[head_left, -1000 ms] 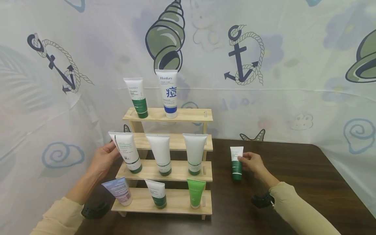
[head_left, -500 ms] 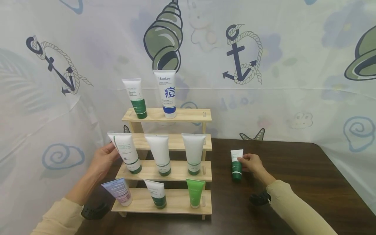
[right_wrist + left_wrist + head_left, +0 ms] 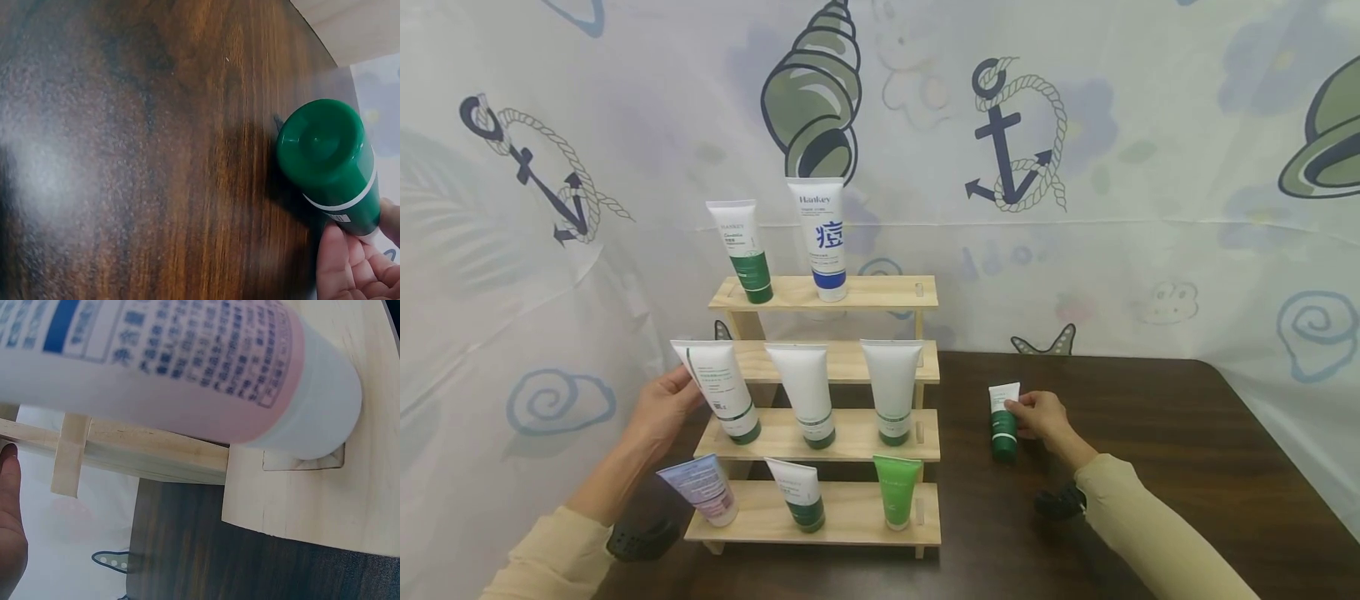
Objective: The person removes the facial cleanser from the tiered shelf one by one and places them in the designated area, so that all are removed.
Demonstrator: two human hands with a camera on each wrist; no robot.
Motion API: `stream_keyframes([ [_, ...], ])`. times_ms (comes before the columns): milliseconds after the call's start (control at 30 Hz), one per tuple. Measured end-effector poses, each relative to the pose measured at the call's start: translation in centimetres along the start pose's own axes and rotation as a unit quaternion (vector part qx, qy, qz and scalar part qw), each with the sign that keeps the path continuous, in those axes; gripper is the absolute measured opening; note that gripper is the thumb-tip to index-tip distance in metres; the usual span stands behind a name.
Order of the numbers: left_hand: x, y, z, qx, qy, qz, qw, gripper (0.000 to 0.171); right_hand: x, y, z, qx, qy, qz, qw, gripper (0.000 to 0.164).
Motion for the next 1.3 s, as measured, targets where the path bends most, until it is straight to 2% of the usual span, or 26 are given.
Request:
stream_keyframes([
  [233,0.00,0.11,0.01,0.005,-0.002,-0.003,1.0000,0.044,-0.05,0.17,0.15,0.007,-0.007,0.006,1.000,0.040],
  [433,-0.02,0.19,-0.04,-0.004,0.008,-0.001,1.0000,0.059,-0.47,0.44,-0.28,0.004,0.000,0.016,1.000,0.049],
  [633,-0.04,0.23,-0.10,-0.016,0.012,0.000,0.9998,0.061,0.16,0.47,0.37,0.020,-0.011,0.004,1.000,0.039],
  [800,0.05,0.21,-0.01,-0.007,-0.001,-0.001,1.0000,0.056,0.22,0.57,0.36,0.041,-0.010,0.001,0.999,0.036],
  [967,0.09,0.11,-0.01,-0.009,-0.009,-0.004,0.9999,0.060,-0.01,0.79,-0.04,0.046,-0.011,-0.006,0.999,0.033],
  [1200,0.15,0.01,-0.03,-0.040,0.010,-0.004,0.9992,0.066,0.14,0.79,-0.22,0.053,0.003,-0.013,0.999,0.035],
  [1300,0.16,-0.09,-0.05,-0.040,0.016,-0.002,0.9991,0.067,0.27,0.83,-0.15,0.058,0.015,-0.013,0.998,0.035],
])
Point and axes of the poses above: each hand's wrist, its own x-axis away from the middle knuckle, its own y-axis out of the back of the hand, z = x × y, the point moved 3 cm from there along -x, towards the middle knuckle
